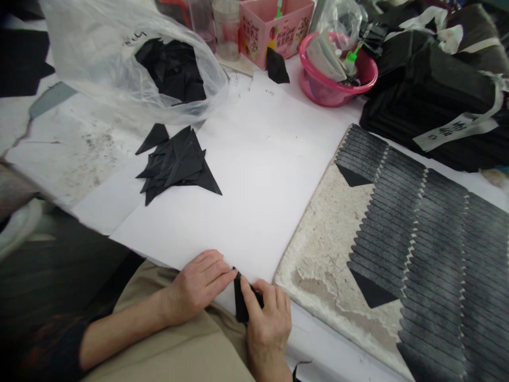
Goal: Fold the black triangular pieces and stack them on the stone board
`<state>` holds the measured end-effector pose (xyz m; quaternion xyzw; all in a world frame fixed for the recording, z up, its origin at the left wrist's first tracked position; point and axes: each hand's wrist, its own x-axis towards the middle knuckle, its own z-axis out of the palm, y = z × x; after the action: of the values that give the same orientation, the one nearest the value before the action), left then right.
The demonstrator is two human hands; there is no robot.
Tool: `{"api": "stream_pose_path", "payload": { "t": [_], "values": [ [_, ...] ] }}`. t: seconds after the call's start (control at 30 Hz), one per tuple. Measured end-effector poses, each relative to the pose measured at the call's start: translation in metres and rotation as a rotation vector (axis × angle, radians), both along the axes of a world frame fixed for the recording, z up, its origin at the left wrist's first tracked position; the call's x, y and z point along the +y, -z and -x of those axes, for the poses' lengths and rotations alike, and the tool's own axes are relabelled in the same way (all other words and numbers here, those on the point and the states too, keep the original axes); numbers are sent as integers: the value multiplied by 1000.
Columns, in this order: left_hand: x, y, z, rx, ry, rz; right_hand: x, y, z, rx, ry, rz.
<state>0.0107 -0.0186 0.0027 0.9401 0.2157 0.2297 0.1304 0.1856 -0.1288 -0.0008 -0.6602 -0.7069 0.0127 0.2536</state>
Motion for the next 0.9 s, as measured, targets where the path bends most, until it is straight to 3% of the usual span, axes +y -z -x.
{"api": "stream_pose_path", "payload": {
  "t": [0.27, 0.47, 0.6, 0.7, 0.9],
  "values": [
    [0, -2, 2, 42, 0, -43, 0, 1, 3, 6, 21, 19],
    [22, -3, 13, 74, 21, -117, 18, 1, 20, 32, 69, 16],
    [31, -5, 16, 80, 133, -176, 25, 0, 25, 45, 88, 31],
    [31, -7, 15, 103, 183, -169, 24, 0, 25, 43, 95, 50],
    [26, -10, 18, 146, 161, -170, 20, 0, 21, 56, 79, 47]
  ]
}}
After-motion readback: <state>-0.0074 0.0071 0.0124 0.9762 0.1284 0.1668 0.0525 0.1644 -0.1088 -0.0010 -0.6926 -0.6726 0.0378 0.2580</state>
